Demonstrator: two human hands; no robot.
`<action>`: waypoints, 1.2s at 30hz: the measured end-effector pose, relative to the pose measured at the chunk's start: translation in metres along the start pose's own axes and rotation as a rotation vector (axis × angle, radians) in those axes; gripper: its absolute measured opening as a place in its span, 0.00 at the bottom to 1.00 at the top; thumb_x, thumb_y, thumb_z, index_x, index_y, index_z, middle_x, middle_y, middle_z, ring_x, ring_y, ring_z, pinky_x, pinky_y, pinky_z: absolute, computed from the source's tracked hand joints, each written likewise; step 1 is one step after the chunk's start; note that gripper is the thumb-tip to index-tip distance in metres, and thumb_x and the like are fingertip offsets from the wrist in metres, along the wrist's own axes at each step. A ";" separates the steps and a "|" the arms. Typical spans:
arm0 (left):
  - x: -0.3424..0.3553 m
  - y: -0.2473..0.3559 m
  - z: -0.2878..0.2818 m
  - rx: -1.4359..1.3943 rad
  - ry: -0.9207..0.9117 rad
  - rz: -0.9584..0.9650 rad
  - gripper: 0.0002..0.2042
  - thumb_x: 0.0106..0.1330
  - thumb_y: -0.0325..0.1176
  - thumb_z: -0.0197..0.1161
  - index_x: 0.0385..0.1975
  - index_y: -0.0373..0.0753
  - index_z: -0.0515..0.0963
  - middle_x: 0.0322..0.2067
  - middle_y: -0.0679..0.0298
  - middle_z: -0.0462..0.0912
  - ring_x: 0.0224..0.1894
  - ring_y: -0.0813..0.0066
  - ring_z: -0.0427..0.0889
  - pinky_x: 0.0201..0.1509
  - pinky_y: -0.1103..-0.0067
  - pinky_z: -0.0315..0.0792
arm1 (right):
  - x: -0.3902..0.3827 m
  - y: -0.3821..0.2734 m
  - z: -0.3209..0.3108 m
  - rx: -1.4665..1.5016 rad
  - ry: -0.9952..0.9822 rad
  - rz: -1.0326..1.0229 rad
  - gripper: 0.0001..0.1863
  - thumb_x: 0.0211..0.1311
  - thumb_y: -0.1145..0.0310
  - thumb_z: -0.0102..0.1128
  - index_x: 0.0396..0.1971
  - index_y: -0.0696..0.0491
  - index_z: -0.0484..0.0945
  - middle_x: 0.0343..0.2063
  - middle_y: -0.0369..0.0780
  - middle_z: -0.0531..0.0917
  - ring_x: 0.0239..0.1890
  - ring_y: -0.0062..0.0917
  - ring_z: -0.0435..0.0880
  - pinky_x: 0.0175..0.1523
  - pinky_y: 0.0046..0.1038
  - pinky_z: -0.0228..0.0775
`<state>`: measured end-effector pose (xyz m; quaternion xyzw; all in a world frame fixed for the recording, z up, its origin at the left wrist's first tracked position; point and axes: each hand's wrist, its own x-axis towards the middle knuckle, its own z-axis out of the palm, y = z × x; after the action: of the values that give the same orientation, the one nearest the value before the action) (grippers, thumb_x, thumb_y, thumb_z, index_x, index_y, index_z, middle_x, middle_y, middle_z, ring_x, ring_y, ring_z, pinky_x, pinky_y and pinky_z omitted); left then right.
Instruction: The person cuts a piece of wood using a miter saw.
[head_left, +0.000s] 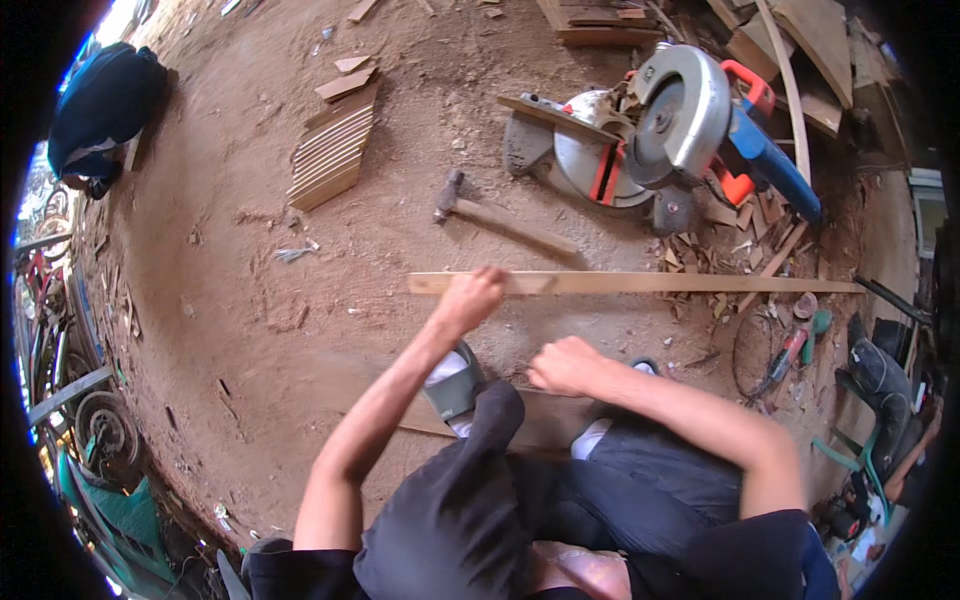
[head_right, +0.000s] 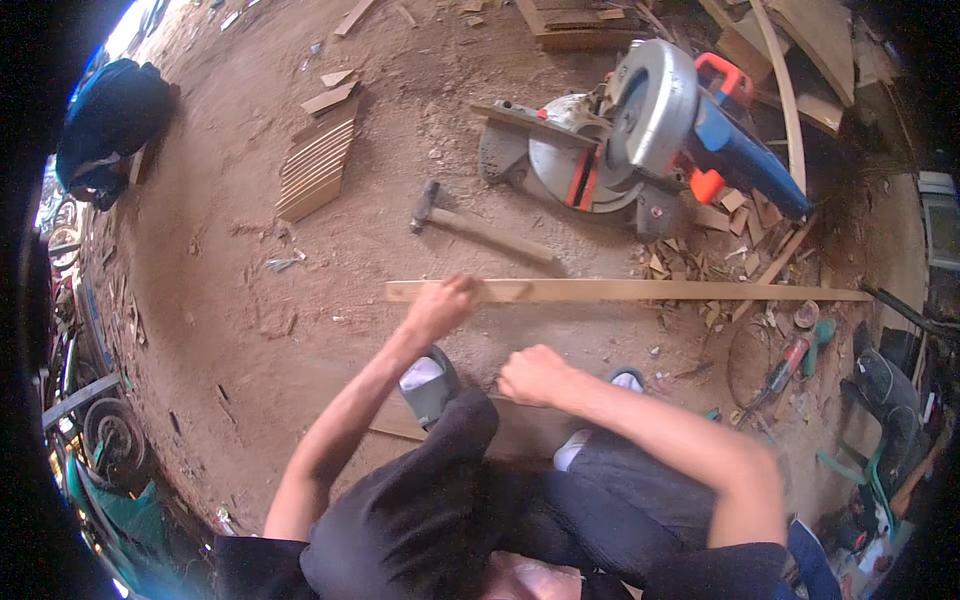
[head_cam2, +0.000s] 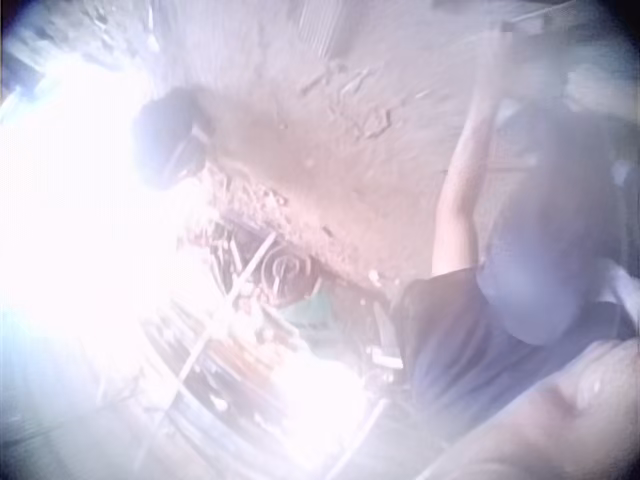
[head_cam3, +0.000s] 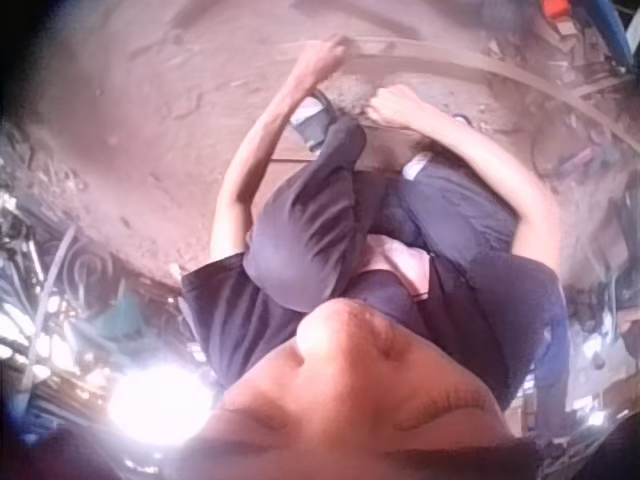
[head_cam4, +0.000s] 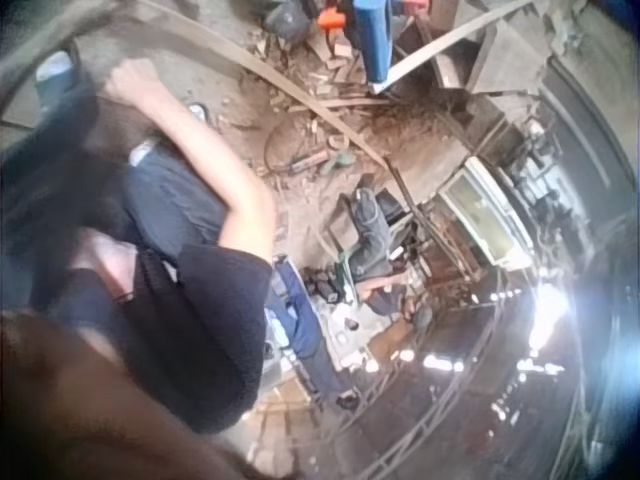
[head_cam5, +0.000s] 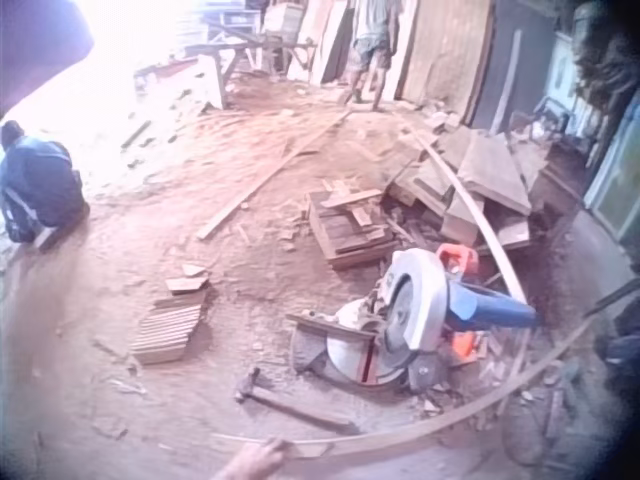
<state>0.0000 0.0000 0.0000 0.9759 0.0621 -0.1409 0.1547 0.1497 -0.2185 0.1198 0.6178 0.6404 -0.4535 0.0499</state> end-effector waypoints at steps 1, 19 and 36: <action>0.004 0.003 0.001 -0.005 0.008 0.004 0.16 0.69 0.31 0.62 0.55 0.39 0.85 0.59 0.57 0.84 0.63 0.62 0.81 0.63 0.65 0.81 | -0.024 0.012 -0.010 -0.061 -0.027 -0.036 0.20 0.67 0.58 0.55 0.24 0.54 0.89 0.27 0.50 0.89 0.32 0.45 0.92 0.42 0.48 0.85; -0.199 -0.160 -0.111 -0.123 0.497 -0.507 0.23 0.60 0.27 0.78 0.57 0.35 0.84 0.55 0.54 0.87 0.51 0.61 0.90 0.50 0.66 0.85 | -0.158 0.165 0.025 0.387 0.716 0.336 0.14 0.70 0.67 0.64 0.29 0.62 0.79 0.33 0.51 0.80 0.35 0.49 0.82 0.43 0.49 0.76; -0.025 0.010 -0.012 -0.195 0.229 -0.068 0.32 0.60 0.31 0.77 0.68 0.41 0.76 0.59 0.54 0.78 0.61 0.49 0.77 0.65 0.57 0.71 | -0.173 0.247 0.062 -0.026 0.663 0.486 0.28 0.67 0.62 0.68 0.65 0.50 0.74 0.62 0.45 0.76 0.43 0.40 0.90 0.39 0.39 0.84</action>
<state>-0.0197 -0.0074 0.0209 0.9633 0.1257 -0.0272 0.2358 0.3654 -0.4307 0.0630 0.8630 0.4632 -0.1967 -0.0456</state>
